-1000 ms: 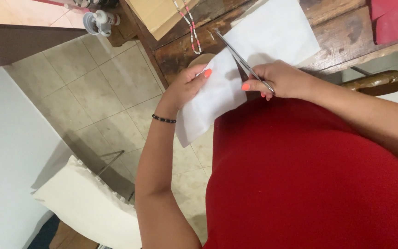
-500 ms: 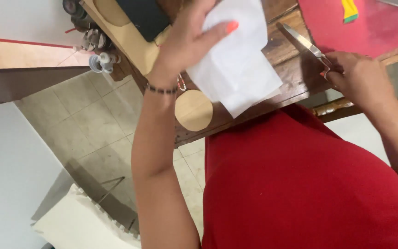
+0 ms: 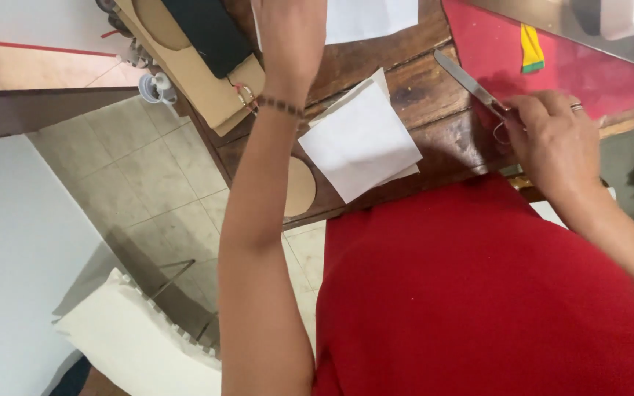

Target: Tracing patterns onto material, cutting out shapes with scissors, and organizing fabric pieces on a workbench for a sewing project.

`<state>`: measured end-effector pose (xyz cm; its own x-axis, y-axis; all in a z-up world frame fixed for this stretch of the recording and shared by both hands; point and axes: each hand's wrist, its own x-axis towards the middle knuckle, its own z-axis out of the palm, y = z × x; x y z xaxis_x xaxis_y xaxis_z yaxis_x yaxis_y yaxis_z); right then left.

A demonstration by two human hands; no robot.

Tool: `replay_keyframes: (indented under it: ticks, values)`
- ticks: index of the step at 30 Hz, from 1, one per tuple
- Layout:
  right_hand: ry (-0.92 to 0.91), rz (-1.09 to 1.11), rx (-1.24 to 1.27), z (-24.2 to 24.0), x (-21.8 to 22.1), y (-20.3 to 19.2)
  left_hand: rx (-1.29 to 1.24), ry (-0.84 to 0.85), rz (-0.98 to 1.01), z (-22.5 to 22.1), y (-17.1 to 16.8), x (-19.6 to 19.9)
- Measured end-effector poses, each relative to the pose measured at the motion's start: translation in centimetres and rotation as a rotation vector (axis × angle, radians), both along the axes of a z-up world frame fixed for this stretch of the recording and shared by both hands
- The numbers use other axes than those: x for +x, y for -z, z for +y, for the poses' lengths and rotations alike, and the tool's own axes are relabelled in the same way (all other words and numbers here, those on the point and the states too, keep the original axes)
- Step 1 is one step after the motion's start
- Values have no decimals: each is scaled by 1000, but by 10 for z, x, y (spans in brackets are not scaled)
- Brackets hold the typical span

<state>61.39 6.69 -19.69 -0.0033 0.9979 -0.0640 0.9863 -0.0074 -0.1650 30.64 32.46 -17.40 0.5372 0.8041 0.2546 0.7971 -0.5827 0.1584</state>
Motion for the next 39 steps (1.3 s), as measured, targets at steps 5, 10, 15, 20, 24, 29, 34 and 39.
replay_keyframes:
  ticks: [5, 10, 15, 20, 24, 29, 34, 39]
  values:
    - [-83, 603, -188, 39, -55, -8, -207, -48, 61, -148, 1, -34]
    - [130, 739, -394, 47, -100, 5, -615, -96, 57, -222, 38, -48]
    - [168, 784, -297, 31, -101, 7, -384, -41, -72, -233, 61, -63]
    - [208, 941, -256, 19, -108, -22, -203, 68, -38, -229, 33, -78]
    - [247, 996, 188, 7, -88, -53, -146, 65, -292, -206, 19, -71]
    - [94, 584, 441, -33, -30, -51, -98, 68, -40, -154, 59, -25]
    - [96, 568, 456, -53, -16, -54, -611, 137, 47, -101, 63, 11]
    - [269, 516, 430, -73, -26, -56, -714, 261, -44, -87, 46, 4]
